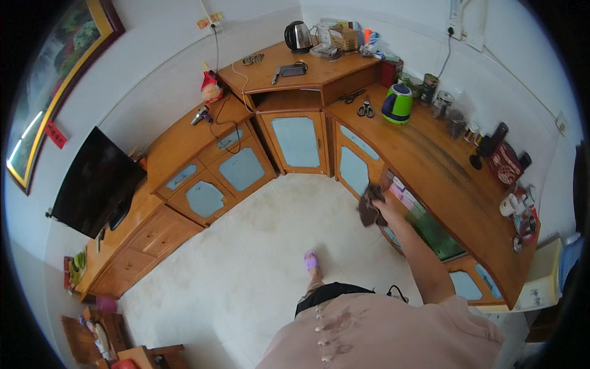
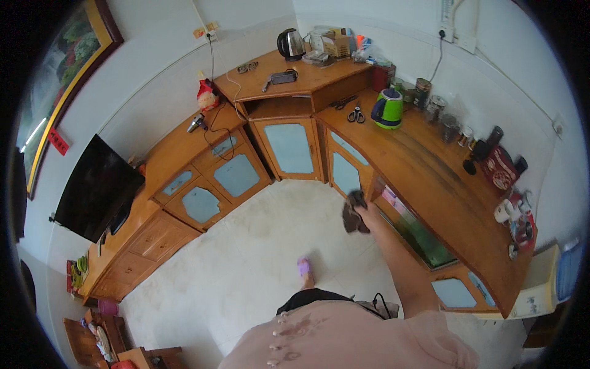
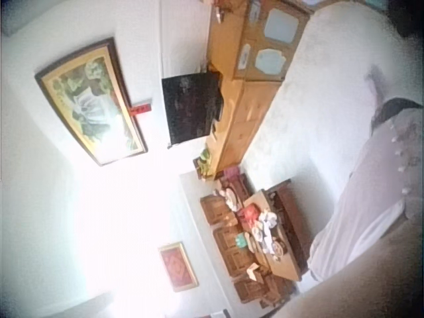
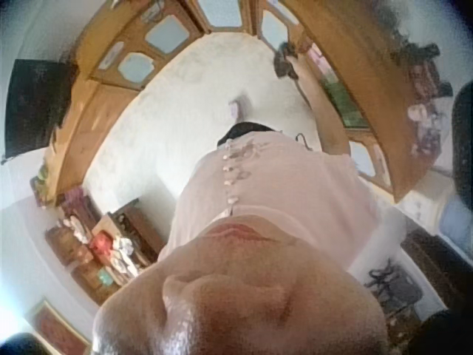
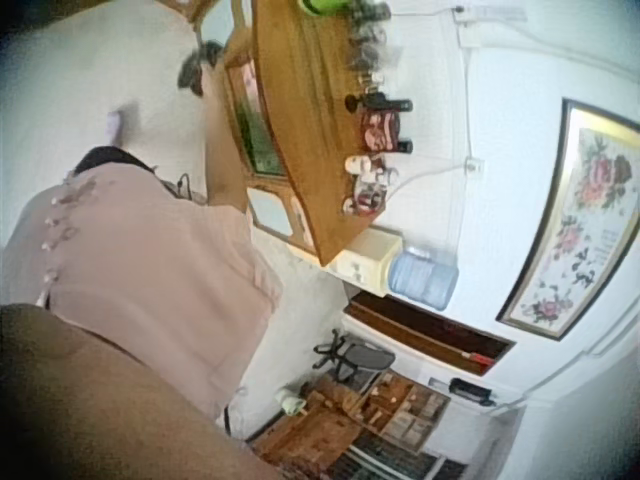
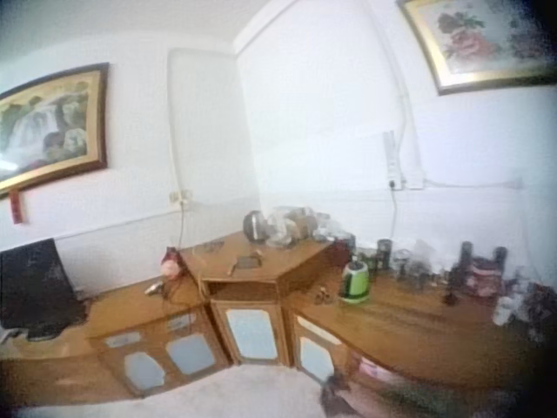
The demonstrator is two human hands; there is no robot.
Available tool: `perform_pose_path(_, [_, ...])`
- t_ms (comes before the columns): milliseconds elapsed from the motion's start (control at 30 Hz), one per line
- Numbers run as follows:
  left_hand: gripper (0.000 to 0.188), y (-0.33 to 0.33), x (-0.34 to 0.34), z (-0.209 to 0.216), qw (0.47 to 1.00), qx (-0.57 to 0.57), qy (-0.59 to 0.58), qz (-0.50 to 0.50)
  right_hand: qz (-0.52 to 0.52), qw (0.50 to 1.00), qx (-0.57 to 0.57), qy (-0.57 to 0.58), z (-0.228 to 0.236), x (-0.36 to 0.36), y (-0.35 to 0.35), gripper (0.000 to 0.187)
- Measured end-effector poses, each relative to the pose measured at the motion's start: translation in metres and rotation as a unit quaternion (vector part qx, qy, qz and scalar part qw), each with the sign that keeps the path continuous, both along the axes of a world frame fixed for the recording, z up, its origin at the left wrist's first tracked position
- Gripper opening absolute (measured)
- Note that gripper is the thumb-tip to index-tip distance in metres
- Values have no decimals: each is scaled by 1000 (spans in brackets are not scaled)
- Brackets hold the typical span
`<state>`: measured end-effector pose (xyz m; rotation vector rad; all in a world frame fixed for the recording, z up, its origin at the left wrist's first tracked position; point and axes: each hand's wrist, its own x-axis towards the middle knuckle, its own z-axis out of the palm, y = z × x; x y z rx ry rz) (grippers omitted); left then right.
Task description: The person walks to a wooden table and uses a cloth to wipe the surface. They move a cardboard box and other items aside to reach different areas, then continue wiping the table with the cloth.
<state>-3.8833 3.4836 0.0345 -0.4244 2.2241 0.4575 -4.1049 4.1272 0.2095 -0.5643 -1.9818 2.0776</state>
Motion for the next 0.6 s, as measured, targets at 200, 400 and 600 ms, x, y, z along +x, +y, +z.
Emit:
perform_pose_path(200, [23,0,-202,-7,997,-56,54,-22,-129,971,93,177,108,-199,-33,42])
perform_pose_path(400, [24,143,-586,85,874,114,470,-40,-96,987,41,124,171,-322,5,35])
perform_pose_path(600, [22,380,-831,269,701,443,554,-69,-137,959,158,191,211,-439,65,32])
